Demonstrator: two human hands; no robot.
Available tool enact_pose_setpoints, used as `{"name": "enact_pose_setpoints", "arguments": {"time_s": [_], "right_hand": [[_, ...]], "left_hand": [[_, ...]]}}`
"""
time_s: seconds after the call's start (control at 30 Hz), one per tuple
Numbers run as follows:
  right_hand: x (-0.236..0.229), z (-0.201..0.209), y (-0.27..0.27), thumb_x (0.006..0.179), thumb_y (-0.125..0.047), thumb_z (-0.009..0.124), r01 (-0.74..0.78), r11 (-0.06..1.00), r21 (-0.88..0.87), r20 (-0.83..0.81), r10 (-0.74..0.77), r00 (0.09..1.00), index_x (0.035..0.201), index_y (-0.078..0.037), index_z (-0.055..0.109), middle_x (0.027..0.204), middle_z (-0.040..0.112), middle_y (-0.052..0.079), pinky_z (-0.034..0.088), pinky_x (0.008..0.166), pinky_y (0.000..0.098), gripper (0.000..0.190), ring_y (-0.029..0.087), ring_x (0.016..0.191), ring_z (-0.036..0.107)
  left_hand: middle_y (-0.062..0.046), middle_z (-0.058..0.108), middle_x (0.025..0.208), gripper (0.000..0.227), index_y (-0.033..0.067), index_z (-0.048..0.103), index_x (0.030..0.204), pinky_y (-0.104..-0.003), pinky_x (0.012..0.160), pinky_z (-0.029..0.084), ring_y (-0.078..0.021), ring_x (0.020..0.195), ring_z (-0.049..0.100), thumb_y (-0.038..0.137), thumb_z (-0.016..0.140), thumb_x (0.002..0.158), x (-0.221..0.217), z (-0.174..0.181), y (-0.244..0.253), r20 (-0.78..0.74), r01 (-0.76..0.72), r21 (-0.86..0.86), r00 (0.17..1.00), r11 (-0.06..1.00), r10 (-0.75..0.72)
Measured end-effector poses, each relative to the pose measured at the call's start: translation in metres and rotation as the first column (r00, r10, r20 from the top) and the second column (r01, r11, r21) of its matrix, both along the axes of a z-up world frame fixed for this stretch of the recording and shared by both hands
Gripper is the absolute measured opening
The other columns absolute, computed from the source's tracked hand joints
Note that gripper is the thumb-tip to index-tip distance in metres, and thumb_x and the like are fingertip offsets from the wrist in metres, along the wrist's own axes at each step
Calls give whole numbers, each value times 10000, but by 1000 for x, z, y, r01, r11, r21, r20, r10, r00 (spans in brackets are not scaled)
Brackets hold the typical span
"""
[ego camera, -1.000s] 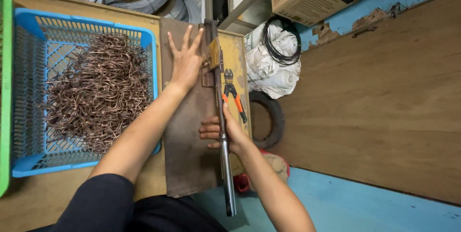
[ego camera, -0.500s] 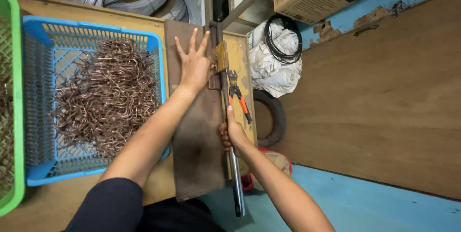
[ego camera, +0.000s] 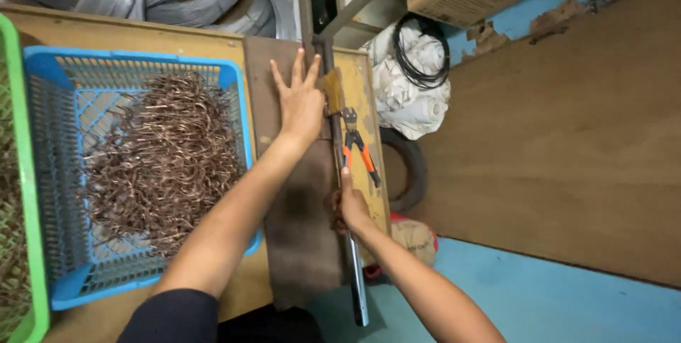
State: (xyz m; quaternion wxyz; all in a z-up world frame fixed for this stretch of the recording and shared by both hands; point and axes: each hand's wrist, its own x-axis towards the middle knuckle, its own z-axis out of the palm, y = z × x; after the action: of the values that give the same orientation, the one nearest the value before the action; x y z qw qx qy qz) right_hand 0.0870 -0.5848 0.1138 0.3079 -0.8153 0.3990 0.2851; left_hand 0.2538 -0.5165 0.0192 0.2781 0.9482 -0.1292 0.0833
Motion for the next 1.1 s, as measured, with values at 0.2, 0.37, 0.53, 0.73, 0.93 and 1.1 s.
{"name": "enact_pose_setpoints", "arguments": {"time_s": [0.2, 0.37, 0.53, 0.73, 0.93, 1.1], "right_hand": [[-15, -102, -70, 989, -805, 270, 144, 969, 199, 163, -178, 971, 574, -2, 613, 409, 415, 147, 419, 242, 413, 967, 300, 274, 486], [-13, -116, -74, 1029, -736, 228, 78, 979, 191, 237, -123, 964, 533, -2, 581, 368, 400, 169, 412, 212, 382, 953, 301, 260, 508], [-9, -92, -60, 1047, -651, 146, -13, 993, 118, 238, -15, 971, 558, -18, 553, 434, 455, 160, 476, 340, 346, 898, 277, 367, 564], [-9, -79, -52, 1032, -681, 161, -6, 998, 64, 198, -7, 980, 561, -30, 588, 434, 474, 174, 521, 390, 373, 910, 303, 369, 596], [-2, -43, -31, 1009, -657, 186, -39, 999, 22, 131, 35, 991, 743, 22, 672, 846, 692, 275, 505, 935, 530, 876, 433, 933, 702], [-12, -117, -76, 997, -777, 246, 43, 988, 149, 224, -76, 972, 563, -20, 636, 429, 487, 182, 469, 263, 388, 956, 330, 314, 568]], "left_hand": [[-59, 397, 1662, 139, 123, 824, 933, -786, 1156, -40, -372, 1575, 128, 166, 770, 812, 8, -2, -4, -87, 27, -10, 996, 1000, -28], [-100, 430, 1641, 103, 105, 814, 864, -772, 1163, -51, -384, 1573, 155, 81, 753, 784, 8, 2, -4, -82, 3, -110, 997, 994, -12], [-122, 449, 1622, 96, 90, 795, 807, -765, 1155, -82, -390, 1570, 157, 31, 734, 762, 8, 7, -1, -115, -34, -189, 993, 981, 12], [-75, 375, 1669, 175, 114, 813, 910, -777, 1160, -83, -368, 1587, 94, 56, 731, 766, 4, 16, 1, -209, -15, -53, 978, 998, 4], [-50, 310, 1703, 246, 117, 814, 1005, -765, 1165, -95, -344, 1599, 65, 67, 693, 796, 3, 31, 5, -220, 18, 6, 975, 1000, -17], [-27, 250, 1728, 213, 140, 817, 987, -767, 1186, -60, -340, 1600, 28, 91, 708, 810, 2, 15, 0, -86, 40, 109, 996, 993, -31]]}}
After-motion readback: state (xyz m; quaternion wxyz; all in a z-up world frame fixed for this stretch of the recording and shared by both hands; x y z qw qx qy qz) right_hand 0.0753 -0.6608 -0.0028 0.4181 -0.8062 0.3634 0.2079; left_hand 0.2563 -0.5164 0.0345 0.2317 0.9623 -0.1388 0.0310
